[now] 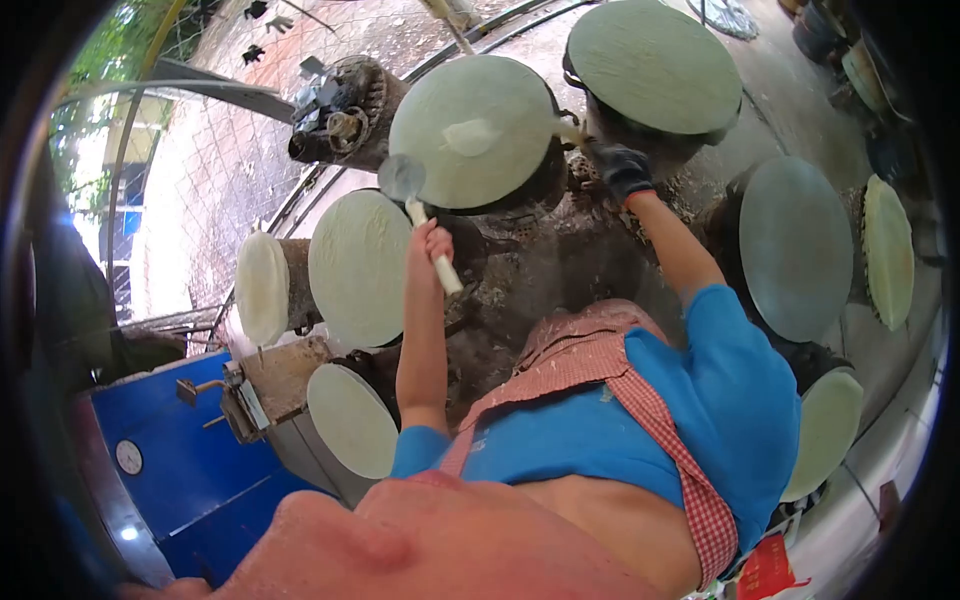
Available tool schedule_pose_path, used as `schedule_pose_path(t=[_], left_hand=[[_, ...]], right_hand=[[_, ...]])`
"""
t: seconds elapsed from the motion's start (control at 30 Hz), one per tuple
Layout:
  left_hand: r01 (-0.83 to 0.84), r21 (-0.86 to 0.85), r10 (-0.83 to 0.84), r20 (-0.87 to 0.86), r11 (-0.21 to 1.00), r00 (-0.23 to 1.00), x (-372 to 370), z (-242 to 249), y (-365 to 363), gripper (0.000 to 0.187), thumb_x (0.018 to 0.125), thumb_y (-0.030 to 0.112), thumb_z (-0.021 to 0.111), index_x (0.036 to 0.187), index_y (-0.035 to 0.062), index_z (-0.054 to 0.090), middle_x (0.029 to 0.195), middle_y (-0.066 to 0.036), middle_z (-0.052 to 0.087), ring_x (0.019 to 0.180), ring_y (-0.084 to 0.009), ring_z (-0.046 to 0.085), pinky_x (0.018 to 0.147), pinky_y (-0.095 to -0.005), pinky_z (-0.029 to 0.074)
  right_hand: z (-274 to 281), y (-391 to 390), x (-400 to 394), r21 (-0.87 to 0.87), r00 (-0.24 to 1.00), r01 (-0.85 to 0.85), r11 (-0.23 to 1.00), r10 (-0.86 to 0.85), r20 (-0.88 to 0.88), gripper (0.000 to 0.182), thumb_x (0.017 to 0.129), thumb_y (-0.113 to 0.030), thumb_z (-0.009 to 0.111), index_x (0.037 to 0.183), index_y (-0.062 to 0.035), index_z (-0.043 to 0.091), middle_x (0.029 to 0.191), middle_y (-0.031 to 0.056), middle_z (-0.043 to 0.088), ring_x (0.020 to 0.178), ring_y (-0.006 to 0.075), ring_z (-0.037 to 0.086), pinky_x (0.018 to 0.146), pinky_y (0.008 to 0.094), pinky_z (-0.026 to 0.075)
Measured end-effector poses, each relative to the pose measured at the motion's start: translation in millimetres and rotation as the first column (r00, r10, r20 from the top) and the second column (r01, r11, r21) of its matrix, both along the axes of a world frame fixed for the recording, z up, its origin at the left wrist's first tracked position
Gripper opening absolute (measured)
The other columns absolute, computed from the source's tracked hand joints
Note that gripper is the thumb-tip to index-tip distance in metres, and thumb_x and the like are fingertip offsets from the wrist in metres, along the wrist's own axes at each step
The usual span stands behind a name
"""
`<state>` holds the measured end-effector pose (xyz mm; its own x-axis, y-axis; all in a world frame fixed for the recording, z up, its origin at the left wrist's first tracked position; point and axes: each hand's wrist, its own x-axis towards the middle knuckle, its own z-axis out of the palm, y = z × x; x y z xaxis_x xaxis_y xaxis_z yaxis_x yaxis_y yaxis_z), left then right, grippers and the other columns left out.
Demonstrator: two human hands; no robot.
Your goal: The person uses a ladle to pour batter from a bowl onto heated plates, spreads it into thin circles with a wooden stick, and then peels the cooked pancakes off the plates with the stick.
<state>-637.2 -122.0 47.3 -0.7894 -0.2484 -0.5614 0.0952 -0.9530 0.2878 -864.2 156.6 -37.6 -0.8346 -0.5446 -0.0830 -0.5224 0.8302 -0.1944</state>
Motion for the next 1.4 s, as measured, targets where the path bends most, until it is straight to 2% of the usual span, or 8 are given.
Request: schedule_pose_path(t=[0.23,0.33,0.4,0.7,0.8,0.9,1.27,1.4], left_hand=[[0.05,-0.226,0.016,0.282,0.973,0.959,-87.0,-31.1,43.1,0.022,0.076,-0.001,0.047,0.078,0.0111,0.029,0.049,0.002,0.027,0.035,-0.0075,0.028,0.03,-0.0207,0.025],[0.226,0.441,-0.121,-0.254,0.868,0.96,-18.8,10.7,26.5,0.026,0.083,0.009,0.043,0.061,0.0131,0.031,0.046,0.002,0.029,0.032,-0.0063,0.026,0.028,-0.0205,0.022],[-0.01,-0.394,0.026,0.036,0.919,0.999,47.4,13.1,55.1,0.001,0.087,0.015,0.042,0.086,0.0156,0.042,0.046,0.002,0.027,0.03,-0.0072,0.024,0.026,-0.02,0.021],[0.176,0.718,0.106,-0.329,0.673,0.938,137.9,24.3,69.6,0.03,0.087,0.019,0.045,0.063,0.0086,0.031,0.051,0.003,0.028,0.035,-0.0052,0.027,0.028,-0.0188,0.023],[0.022,0.662,0.231,-0.292,0.749,0.928,186.6,23.0,95.7,0.019,0.085,0.015,0.047,0.073,0.0062,0.036,0.051,0.003,0.028,0.034,-0.0057,0.028,0.026,-0.0193,0.021],[-0.226,-0.254,0.254,0.086,0.941,0.963,236.2,32.7,149.9,0.046,0.082,0.008,0.049,0.118,0.0299,0.031,0.049,0.001,0.029,0.03,-0.0061,0.024,0.025,-0.0202,0.019],[-0.761,0.414,0.813,0.08,0.499,0.576,446.9,-22.9,302.1,0.041,0.087,0.035,0.043,0.056,0.0123,0.027,0.046,0.003,0.025,0.032,-0.0054,0.023,0.025,-0.0191,0.019],[-0.924,-0.128,0.927,-0.064,0.36,0.37,526.8,-0.4,336.1,0.029,0.089,0.015,0.038,0.114,0.0286,0.035,0.065,-0.002,0.037,0.04,-0.0067,0.03,0.028,-0.0148,0.024]], right_hand=[[-3.0,-19.3,102.3,-0.323,0.974,-0.146,0.935,0.08,-0.211,0.031,0.079,-0.027,0.047,0.108,-0.0192,0.052,0.056,0.0093,0.054,0.048,0.0284,0.054,0.041,0.043,0.04],[13.5,-16.2,107.6,-0.27,0.962,-0.157,0.95,0.085,-0.26,0.025,0.079,-0.026,0.047,0.102,-0.0248,0.056,0.057,0.0111,0.054,0.047,0.0275,0.053,0.042,0.0422,0.04],[46.4,-1.3,117.7,-0.441,0.969,-0.189,0.877,0.095,-0.227,0.025,0.079,-0.026,0.049,0.102,-0.0251,0.057,0.059,0.0111,0.054,0.05,0.0254,0.055,0.044,0.0413,0.041],[70.2,-11.8,176.6,-0.516,0.954,-0.293,0.805,0.281,-0.104,0.042,0.072,-0.021,0.06,0.113,-0.0123,0.052,0.091,0.0175,0.059,0.077,0.0321,0.057,0.071,0.0365,0.045],[43.7,-18.0,171.4,-0.515,0.894,-0.264,0.816,0.407,0.188,0.041,0.074,-0.018,0.062,0.113,-0.0077,0.051,0.097,0.0159,0.059,0.088,0.0251,0.058,0.079,0.0323,0.043],[20.9,-26.2,178.6,-0.697,0.699,-0.122,0.706,0.56,0.445,0.035,0.077,-0.012,0.059,0.11,-0.0033,0.052,0.098,0.0095,0.06,0.084,0.0116,0.054,0.077,0.0258,0.042],[-50.6,-158.1,307.2,-0.543,0.204,-0.625,0.561,0.789,0.58,0.029,0.078,-0.025,0.059,0.096,-0.0021,0.058,0.077,0.0102,0.061,0.069,0.0143,0.055,0.063,0.0282,0.042],[10.6,-197.2,443.6,-0.426,-0.006,-0.877,0.223,0.881,0.473,0.033,0.076,-0.034,0.057,0.091,-0.0046,0.059,0.078,0.0154,0.06,0.072,0.0293,0.056,0.065,0.0355,0.042]])
